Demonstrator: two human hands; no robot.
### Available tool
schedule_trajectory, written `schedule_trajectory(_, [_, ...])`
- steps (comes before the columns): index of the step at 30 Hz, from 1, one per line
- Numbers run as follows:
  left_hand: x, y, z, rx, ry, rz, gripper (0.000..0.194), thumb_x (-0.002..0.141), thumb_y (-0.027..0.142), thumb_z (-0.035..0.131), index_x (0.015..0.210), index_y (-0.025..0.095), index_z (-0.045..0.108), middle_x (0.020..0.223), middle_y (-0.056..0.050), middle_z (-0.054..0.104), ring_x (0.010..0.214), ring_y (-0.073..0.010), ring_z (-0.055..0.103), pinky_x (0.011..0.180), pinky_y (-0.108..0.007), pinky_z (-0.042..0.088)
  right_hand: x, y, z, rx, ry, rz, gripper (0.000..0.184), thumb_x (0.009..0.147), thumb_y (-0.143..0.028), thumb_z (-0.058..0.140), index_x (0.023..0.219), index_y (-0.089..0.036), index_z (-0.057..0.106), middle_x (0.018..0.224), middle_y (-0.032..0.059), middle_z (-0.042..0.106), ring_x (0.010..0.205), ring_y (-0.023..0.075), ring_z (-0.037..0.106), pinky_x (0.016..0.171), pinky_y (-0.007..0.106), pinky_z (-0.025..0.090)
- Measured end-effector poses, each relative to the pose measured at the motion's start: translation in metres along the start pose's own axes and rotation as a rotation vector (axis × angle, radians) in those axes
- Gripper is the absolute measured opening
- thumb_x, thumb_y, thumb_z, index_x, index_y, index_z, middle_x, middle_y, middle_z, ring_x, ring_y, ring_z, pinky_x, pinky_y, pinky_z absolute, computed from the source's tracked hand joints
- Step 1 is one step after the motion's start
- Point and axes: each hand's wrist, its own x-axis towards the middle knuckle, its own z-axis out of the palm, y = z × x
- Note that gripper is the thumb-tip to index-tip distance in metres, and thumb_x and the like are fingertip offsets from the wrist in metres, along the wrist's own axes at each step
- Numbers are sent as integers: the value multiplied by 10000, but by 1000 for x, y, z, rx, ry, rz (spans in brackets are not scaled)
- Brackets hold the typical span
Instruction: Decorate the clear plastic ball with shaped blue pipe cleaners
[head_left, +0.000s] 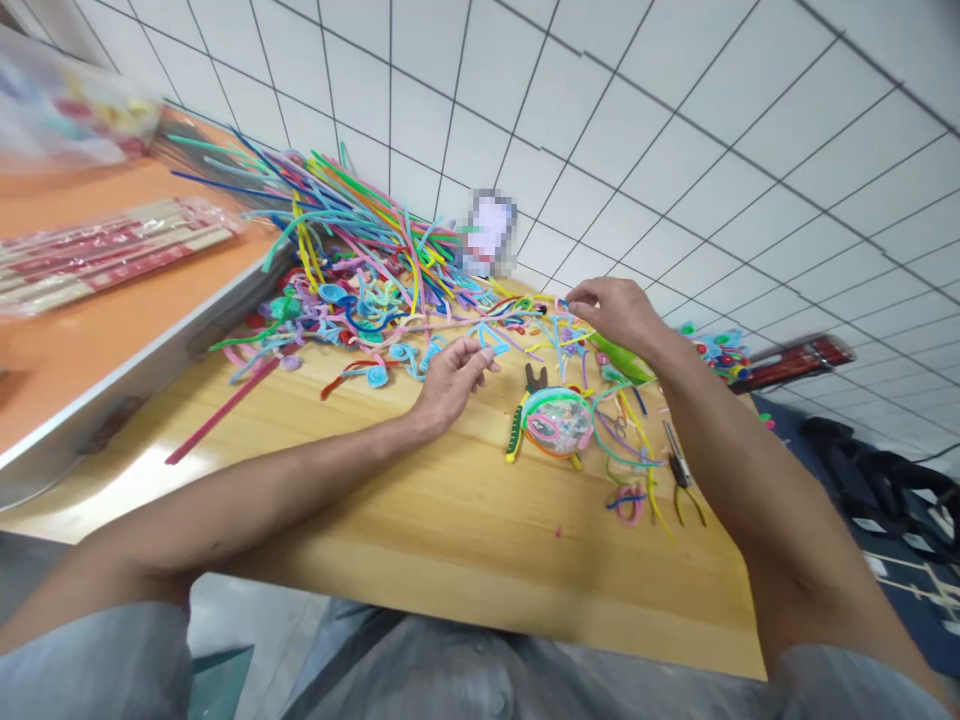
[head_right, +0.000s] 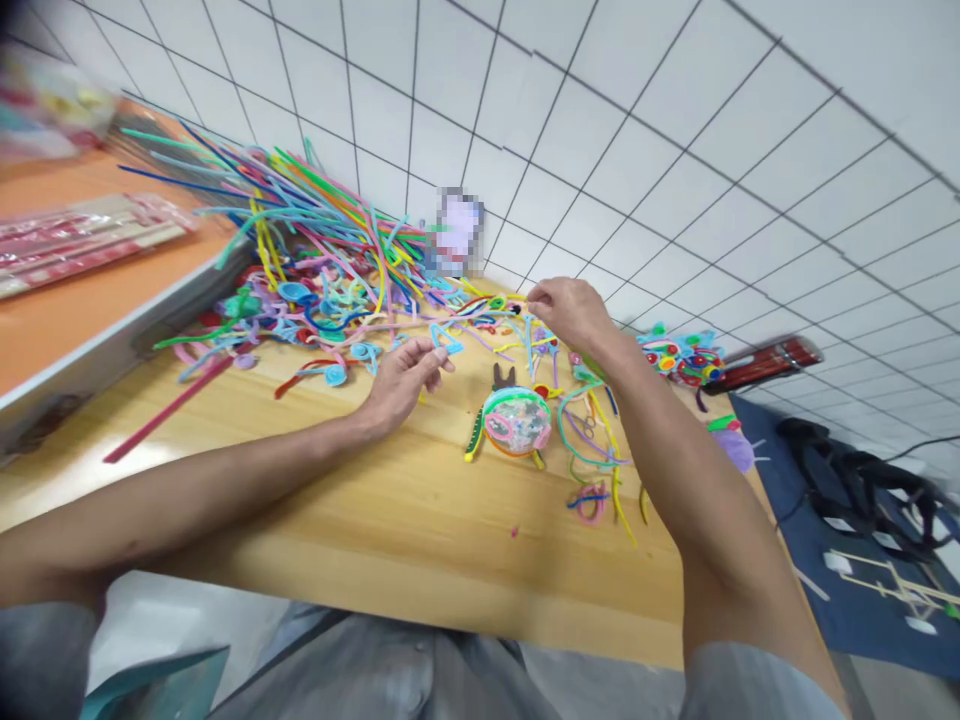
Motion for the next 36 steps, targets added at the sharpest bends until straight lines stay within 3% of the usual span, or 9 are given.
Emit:
schedule_trajectory(4, [22,-2,-15,0,76,51,331,877,484,748,867,188,600,840,-29,751,594,-91,578,529,-213,456,43,-17,14,-12,-95,-18,284,919,-240,606,1079,-198,837,1040,71,839,956,244,737,818,335,491])
schedule_trajectory(10, [40,-11,-30,-79,213,73,297,905,432,724,877,206,533,881,-27,748,658,-107,627,566,-210,493,93,-64,54,-83,-237,-100,294,971,-233,593,1161,-223,818,1208,64,823,1152,261,713,939,324,505])
schedule_trajectory(14, [34,-21,-30,-31,148,49,245,914,415,697,897,186,611,883,-22,722,657,-100,609,569,-211,478,114,-79,77,-160,-253,0,301,995,-234,578,1174,-145,803,1262,209,782,1189,370,706,991,446,518])
schedule_trajectory(17, [28,-25,-26,-25,111,37,240,909,413,702,888,185,633,851,-11,699,651,-98,606,586,-217,478,124,-80,90,-212,-267,75,310,994,-236,592,1191,-75,771,1268,295,749,1192,401,702,1021,502,515])
schedule_trajectory(23, [28,-30,-25,-6,105,25,264,898,454,696,879,194,651,829,-3,697,611,-100,587,583,-235,477,134,-79,102,-256,-303,91,348,952,-277,650,1255,-130,740,1296,224,757,1232,348,696,1037,419,543])
schedule_trajectory(29, [28,-35,-24,-1,97,39,263,886,449,693,860,190,653,805,-4,691,590,-98,577,575,-238,468,132,-63,93,-285,-289,82,336,1033,-283,491,1236,-153,725,1265,229,764,1192,363,718,981,431,563])
schedule_trajectory(33, [29,-26,-26,-8,94,63,282,877,471,713,853,198,647,786,1,676,601,-105,581,569,-231,475,127,-54,90,-269,-268,53,397,1058,-241,398,1355,-162,649,1279,217,761,1186,349,725,971,427,561])
schedule_trajectory(36, [43,-10,-31,-10,159,95,295,860,475,739,837,209,613,761,7,658,654,-130,615,587,-231,498,127,-55,92,-246,-279,18,373,1036,-234,459,1345,-209,667,1311,160,764,1221,320,712,981,392,555])
